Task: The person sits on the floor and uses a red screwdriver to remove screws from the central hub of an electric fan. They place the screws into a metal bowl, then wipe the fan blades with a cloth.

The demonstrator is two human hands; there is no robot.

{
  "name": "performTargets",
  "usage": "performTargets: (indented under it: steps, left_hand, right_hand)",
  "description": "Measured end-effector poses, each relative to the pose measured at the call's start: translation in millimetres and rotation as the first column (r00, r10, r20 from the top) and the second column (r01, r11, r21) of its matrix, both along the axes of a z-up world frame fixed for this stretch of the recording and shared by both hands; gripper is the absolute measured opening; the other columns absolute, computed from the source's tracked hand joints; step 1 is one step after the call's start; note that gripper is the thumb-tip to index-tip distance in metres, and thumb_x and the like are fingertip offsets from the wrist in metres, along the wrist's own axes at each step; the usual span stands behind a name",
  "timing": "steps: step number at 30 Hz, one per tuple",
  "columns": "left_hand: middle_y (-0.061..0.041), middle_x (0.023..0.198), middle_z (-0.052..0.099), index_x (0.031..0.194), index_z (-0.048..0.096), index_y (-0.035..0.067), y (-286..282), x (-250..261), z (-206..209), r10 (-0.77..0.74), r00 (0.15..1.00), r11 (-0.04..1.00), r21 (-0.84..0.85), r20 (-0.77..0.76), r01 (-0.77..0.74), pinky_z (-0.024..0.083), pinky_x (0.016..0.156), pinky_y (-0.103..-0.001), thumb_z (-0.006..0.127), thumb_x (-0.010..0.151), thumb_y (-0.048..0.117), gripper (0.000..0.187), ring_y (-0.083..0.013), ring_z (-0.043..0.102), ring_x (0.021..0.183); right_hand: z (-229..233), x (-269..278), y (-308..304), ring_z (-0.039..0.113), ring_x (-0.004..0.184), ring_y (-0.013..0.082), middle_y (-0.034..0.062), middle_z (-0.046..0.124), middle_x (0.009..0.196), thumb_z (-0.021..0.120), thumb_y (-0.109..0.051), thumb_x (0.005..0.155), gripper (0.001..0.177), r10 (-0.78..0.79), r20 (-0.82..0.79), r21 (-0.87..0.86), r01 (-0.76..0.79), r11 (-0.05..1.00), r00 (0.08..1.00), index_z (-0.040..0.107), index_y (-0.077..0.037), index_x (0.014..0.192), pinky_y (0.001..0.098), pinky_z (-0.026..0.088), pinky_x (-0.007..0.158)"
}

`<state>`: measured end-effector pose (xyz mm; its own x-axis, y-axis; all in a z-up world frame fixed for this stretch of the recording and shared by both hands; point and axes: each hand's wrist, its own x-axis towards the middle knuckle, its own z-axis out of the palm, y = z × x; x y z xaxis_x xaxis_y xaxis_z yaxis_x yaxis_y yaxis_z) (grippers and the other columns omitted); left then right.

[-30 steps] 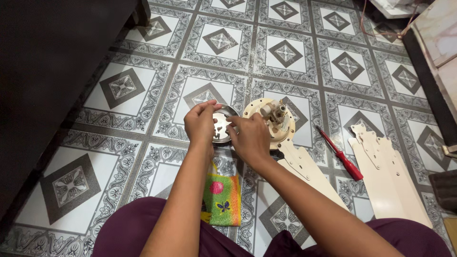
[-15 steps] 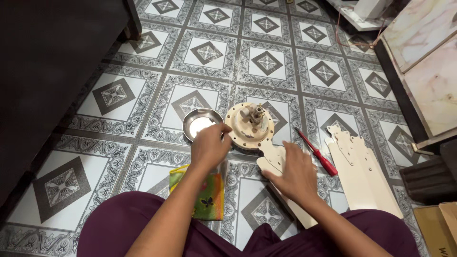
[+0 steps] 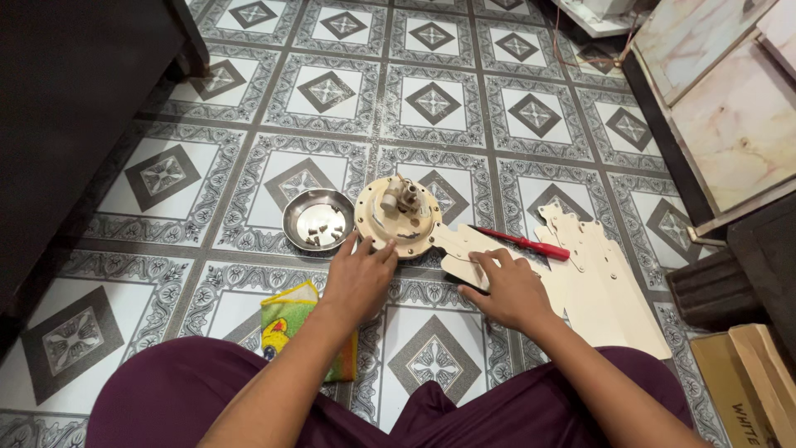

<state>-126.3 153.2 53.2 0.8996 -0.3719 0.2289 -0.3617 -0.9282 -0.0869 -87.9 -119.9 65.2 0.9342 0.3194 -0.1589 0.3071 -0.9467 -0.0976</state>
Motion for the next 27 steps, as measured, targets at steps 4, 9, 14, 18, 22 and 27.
performTargets:
  steps: [4, 9, 14, 18, 22, 27]
  left_hand:
    - [-0.011, 0.128, 0.07, 0.118, 0.07, 0.004, 3, 6, -5, 0.024, 1.0, 0.999, -0.031, -0.001, -0.024, 0.038, 0.112, -0.049, 0.066, 0.076, 0.01, 0.042, -0.032, 0.065, 0.117]
    - [-0.013, 0.12, 0.073, 0.114, 0.07, 0.002, 7, 8, -6, 0.041, 0.999, 0.997, -0.063, -0.025, -0.042, 0.041, 0.112, -0.049, 0.066, 0.077, 0.011, 0.038, -0.0307, 0.071, 0.106]
    - [-0.012, 0.113, 0.075, 0.109, 0.072, 0.005, 4, 11, -4, 0.0, 0.995, 0.999, -0.05, 0.102, 0.005, 0.042, 0.109, -0.051, 0.066, 0.076, 0.01, 0.034, -0.0318, 0.071, 0.1]
    - [-0.014, 0.111, 0.075, 0.111, 0.072, 0.006, 2, 11, -7, 0.015, 0.993, 1.0, -0.02, 0.119, -0.012, 0.041, 0.11, -0.05, 0.066, 0.077, 0.012, 0.035, -0.0332, 0.071, 0.102]
    - [-0.012, 0.11, 0.075, 0.109, 0.072, 0.006, 3, 11, -5, 0.042, 0.997, 0.999, -0.03, 0.067, -0.04, 0.042, 0.109, -0.051, 0.068, 0.075, 0.012, 0.035, -0.0336, 0.07, 0.106]
    - [-0.009, 0.109, 0.076, 0.112, 0.071, 0.008, 4, 7, 0, 0.085, 0.996, 0.995, -0.047, -0.036, -0.087, 0.049, 0.096, -0.048, 0.068, 0.077, 0.01, 0.034, -0.0286, 0.073, 0.094]
  right_hand:
    - [-16, 8, -15, 0.059, 0.12, 0.0302, 0.0065, 0.059, 0.132, 0.057, -0.05, 0.096, 0.045, -0.02, 0.056, 0.055, 0.016, 0.998, 0.998, 0.062, -0.027, 0.134, 0.0495, 0.05, 0.103]
    - [-35, 52, -55, 0.057, 0.115, 0.0377, 0.0162, 0.057, 0.135, 0.067, -0.034, 0.084, 0.055, 0.004, 0.396, -0.032, 0.01, 0.999, 0.918, 0.06, -0.01, 0.134, 0.0513, 0.049, 0.093]
    - [-33, 56, -79, 0.063, 0.114, 0.0298, 0.0031, 0.07, 0.119, 0.067, -0.03, 0.089, 0.044, -0.086, 0.179, -0.132, 0.111, 0.985, 0.98, 0.064, -0.019, 0.131, 0.0455, 0.054, 0.092]
    - [-16, 49, -70, 0.071, 0.097, 0.0275, 0.0023, 0.073, 0.11, 0.065, -0.03, 0.097, 0.024, -0.079, 0.186, -0.15, 0.108, 0.983, 0.979, 0.071, -0.019, 0.117, 0.0425, 0.058, 0.083]
    - [15, 43, -59, 0.074, 0.083, 0.0265, 0.0066, 0.074, 0.106, 0.071, -0.025, 0.091, 0.026, -0.191, 0.186, 0.156, 0.163, 0.974, 0.964, 0.074, -0.017, 0.116, 0.043, 0.059, 0.076]
    - [77, 40, -40, 0.078, 0.088, 0.0199, 0.0105, 0.079, 0.097, 0.082, -0.022, 0.084, 0.031, -0.087, 0.309, 0.5, -0.083, 0.862, 0.947, 0.076, -0.008, 0.111, 0.0334, 0.061, 0.077]
